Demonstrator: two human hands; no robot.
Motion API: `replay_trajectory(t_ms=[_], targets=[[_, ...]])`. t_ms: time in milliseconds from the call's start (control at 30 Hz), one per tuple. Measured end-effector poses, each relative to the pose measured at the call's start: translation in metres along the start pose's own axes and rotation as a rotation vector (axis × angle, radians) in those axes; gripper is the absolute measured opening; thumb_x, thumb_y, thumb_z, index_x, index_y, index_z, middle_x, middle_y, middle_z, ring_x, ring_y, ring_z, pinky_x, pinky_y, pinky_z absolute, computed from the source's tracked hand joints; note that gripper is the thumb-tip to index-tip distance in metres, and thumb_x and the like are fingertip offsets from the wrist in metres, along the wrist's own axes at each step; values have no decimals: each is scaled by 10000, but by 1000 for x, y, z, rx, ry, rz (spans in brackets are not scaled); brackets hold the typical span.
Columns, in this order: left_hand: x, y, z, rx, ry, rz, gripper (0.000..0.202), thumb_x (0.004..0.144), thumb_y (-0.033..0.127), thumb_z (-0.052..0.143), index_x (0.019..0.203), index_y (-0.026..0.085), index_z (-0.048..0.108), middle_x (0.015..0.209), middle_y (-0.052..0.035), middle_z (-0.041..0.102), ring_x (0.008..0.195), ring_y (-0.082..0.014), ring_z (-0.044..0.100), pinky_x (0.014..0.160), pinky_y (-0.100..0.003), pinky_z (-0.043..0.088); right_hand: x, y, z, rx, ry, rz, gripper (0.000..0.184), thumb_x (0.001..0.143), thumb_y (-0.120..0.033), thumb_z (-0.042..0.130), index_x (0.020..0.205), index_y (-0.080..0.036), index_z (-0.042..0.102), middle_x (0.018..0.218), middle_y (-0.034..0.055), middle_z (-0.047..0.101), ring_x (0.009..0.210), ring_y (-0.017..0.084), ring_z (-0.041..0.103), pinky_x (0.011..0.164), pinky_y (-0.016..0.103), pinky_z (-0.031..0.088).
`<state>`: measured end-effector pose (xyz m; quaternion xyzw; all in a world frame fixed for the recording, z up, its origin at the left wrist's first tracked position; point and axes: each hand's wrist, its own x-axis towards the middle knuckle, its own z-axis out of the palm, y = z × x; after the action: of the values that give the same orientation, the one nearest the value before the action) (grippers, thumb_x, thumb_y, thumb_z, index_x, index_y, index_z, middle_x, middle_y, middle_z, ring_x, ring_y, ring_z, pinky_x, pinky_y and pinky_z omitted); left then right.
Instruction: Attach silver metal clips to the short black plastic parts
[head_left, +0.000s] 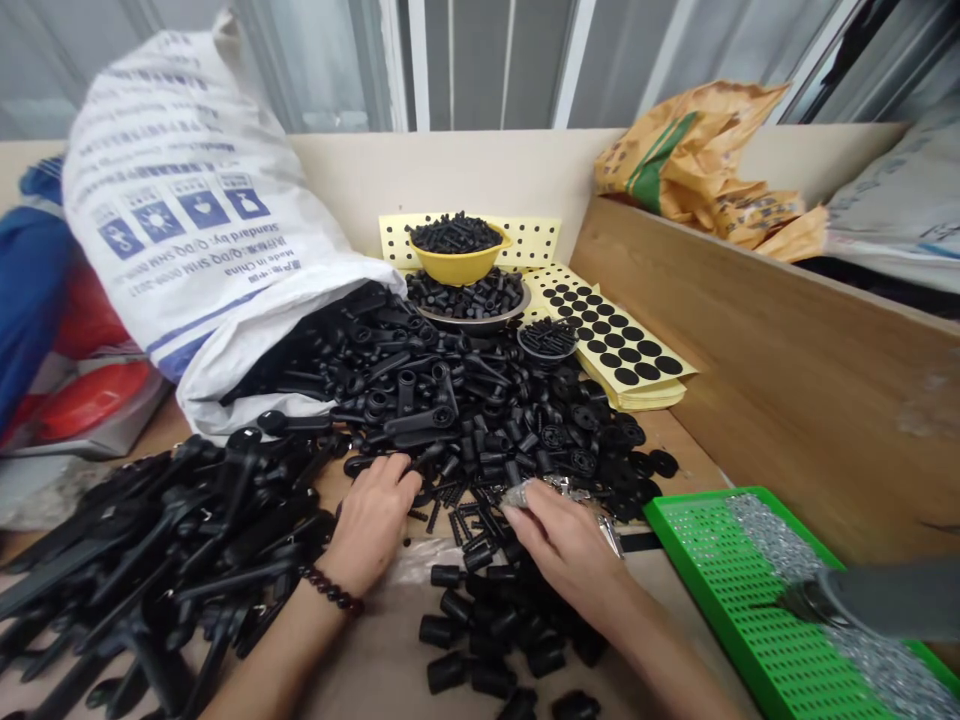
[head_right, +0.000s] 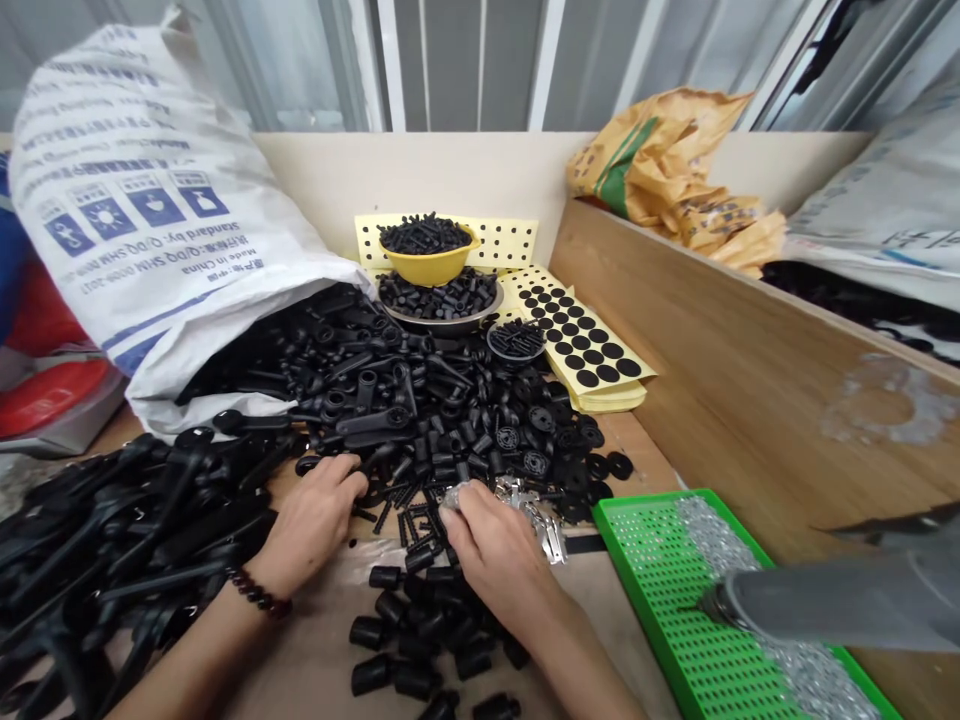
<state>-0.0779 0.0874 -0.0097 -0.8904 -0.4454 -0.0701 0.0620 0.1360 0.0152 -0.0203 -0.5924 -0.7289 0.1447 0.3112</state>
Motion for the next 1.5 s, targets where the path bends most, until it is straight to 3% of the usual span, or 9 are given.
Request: replay_trajectory(t_ms=[133, 267, 400, 600, 800, 933, 1167, 1300, 1500], targets=[[-6, 4, 2, -24, -9, 35, 292, 755, -13, 411, 865, 158, 621, 1157, -131, 530, 995, -269, 494, 793, -387, 483, 3, -2, 2, -42, -9, -33, 254, 903, -228, 356, 649, -220, 346, 667, -17, 466, 571, 126, 447, 547, 252, 330], [-11, 9, -4, -78, -23, 75, 172, 767, 68, 469, 757, 159, 614, 1255, -137, 490, 1077, -296, 457, 847, -449, 471, 7, -6, 2, -108, -28, -89, 215, 894, -195, 374, 682, -217, 402, 686, -19, 482, 574, 128, 467, 535, 259, 316], [-12, 10, -2, -48, -43, 90, 180, 774, 48, 478, 695, 142, 610, 1262, -171, 496, 1054, -315, 476, 801, -457, 492, 9, -10, 3, -113, -59, -128, 203, 896, -174, 384, 701, -218, 413, 699, -19, 492, 610, 134, 488, 556, 262, 322], [-12, 9, -5, -142, 61, 115, 219, 835, 86, 419, 790, 161, 620, 1239, -133, 524, 1101, -289, 445, 857, -443, 458, 9, -20, 7, -103, -97, -128, 158, 891, -160, 393, 748, -205, 443, 754, 3, 514, 653, 137, 521, 590, 254, 358], [-15, 11, -7, -6, -34, 111, 174, 710, 27, 493, 724, 144, 621, 1272, -173, 503, 1089, -362, 458, 763, -478, 474, 9, -24, 11, -155, -143, -135, 161, 891, -158, 392, 744, -197, 445, 754, 13, 517, 657, 148, 519, 587, 260, 360], [-14, 13, -5, -11, -1, 133, 189, 750, 42, 466, 722, 144, 623, 1239, -169, 532, 1080, -341, 467, 784, -466, 467, 8, -23, 12, -155, -124, -146, 170, 897, -174, 386, 741, -197, 452, 757, 13, 521, 654, 144, 518, 587, 254, 373], [-13, 25, -15, -267, 184, 229, 203, 844, 126, 417, 831, 181, 612, 1124, -86, 610, 1059, -255, 488, 889, -431, 421, 6, -24, 14, -166, -150, -167, 159, 915, -186, 358, 843, -186, 500, 830, 43, 549, 774, 166, 558, 668, 266, 419], [-12, 35, -15, -369, 270, 263, 201, 859, 122, 403, 839, 166, 598, 964, -85, 651, 929, -214, 554, 857, -385, 443, 4, -26, 12, -109, -110, -204, 213, 936, -203, 308, 817, -189, 485, 812, 41, 548, 733, 154, 547, 658, 264, 415], [-12, 27, -14, -352, 150, 215, 181, 856, 154, 430, 845, 180, 608, 880, -70, 635, 850, -214, 543, 806, -394, 461, 3, -20, 7, -79, -58, -214, 287, 950, -190, 255, 721, -204, 428, 719, 18, 515, 642, 139, 505, 599, 261, 374]])
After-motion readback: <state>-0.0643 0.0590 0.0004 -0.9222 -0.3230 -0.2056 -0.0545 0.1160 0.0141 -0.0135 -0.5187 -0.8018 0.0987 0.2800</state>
